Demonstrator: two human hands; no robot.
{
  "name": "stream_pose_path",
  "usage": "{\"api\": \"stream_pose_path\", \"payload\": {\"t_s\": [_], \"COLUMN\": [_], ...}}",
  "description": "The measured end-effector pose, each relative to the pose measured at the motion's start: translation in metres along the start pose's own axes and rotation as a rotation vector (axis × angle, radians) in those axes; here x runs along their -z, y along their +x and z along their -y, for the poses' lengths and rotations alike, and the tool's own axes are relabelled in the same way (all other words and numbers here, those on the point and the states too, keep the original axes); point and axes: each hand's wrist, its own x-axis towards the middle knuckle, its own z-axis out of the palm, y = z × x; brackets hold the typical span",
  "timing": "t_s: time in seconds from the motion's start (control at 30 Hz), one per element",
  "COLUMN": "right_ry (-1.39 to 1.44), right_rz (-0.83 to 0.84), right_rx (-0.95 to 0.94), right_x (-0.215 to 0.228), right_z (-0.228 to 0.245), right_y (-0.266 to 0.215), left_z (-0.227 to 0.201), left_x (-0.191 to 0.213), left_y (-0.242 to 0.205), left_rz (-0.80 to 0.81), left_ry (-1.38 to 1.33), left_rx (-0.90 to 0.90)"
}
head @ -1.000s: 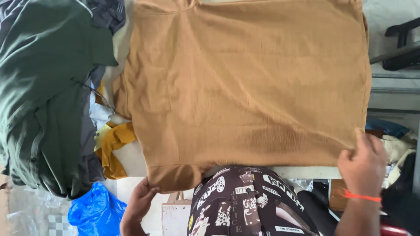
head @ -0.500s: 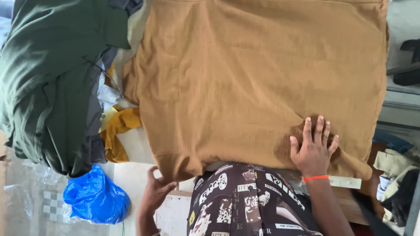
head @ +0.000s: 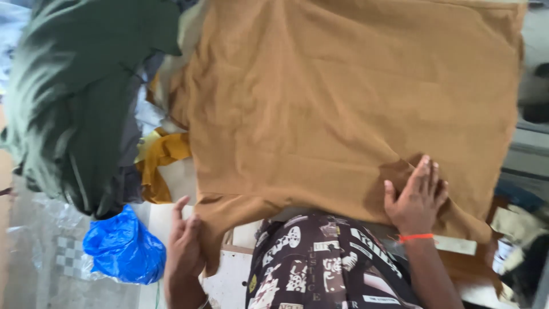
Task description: The recorder folds a brown button-down shirt on a table in a warehouse.
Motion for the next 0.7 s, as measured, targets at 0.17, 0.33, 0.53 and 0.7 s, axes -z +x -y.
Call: {"api": "stream_pose_path", "payload": {"t_s": [0.17,0.33,0.53,0.7], "right_ry": [0.01,0.01,0.132,0.66], "right_rz": [-0.006,0.014,-0.08,0.084], "right_rx": [-0.028,-0.043,-0.052,0.358], "right_x": [0.001,-0.003,0.041,0.073], "right_z": [0.0,-0.002,0.029,0.087], "right_y": [0.001,-0.001,0.027,0.065], "left_z": [-0.047,-0.003,0.06,-0.055], "left_x": [-0.07,-0.057,0.025,-0.123], "left_y": [-0.004,0.001,0.065,0.021], "left_rz": [0.208,0.285,0.137,0.211], "left_ry": [0.32,0.526,0.102,-0.434], "left_rx": [0.136,-0.055,-0.188,0.035]}}
